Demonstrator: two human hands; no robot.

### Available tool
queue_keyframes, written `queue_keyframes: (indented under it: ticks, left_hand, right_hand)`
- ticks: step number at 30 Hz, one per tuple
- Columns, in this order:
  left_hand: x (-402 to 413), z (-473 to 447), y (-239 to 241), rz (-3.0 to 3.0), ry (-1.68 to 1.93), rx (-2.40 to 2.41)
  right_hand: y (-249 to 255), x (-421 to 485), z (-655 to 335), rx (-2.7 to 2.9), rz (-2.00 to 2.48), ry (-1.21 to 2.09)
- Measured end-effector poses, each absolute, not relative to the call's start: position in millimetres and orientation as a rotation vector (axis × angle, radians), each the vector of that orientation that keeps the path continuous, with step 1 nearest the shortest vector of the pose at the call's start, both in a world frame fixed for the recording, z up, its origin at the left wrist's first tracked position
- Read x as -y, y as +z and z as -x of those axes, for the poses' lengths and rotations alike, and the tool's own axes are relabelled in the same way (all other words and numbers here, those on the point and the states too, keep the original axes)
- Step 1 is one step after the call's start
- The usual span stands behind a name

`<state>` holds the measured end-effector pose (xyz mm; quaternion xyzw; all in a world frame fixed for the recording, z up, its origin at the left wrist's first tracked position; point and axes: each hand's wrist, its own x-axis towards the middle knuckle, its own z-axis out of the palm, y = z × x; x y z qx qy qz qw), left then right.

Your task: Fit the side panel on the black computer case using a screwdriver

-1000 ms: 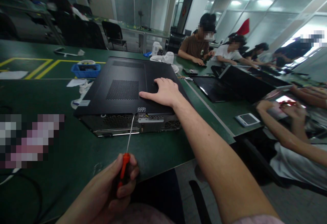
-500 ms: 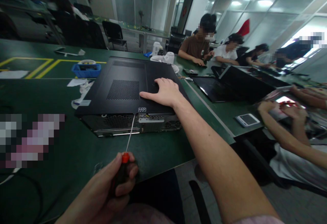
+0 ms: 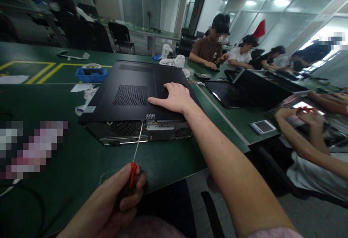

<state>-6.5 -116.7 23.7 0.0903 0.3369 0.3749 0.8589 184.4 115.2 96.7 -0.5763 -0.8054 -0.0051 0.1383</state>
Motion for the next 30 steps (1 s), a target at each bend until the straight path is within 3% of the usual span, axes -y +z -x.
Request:
queue_keyframes:
  ticks: [30]
  left_hand:
    - [117.7, 5.3, 27.8, -0.2, 0.803, -0.721]
  right_hand:
    - [95.9, -115.8, -185.0, 2.33, 1.659, -0.018]
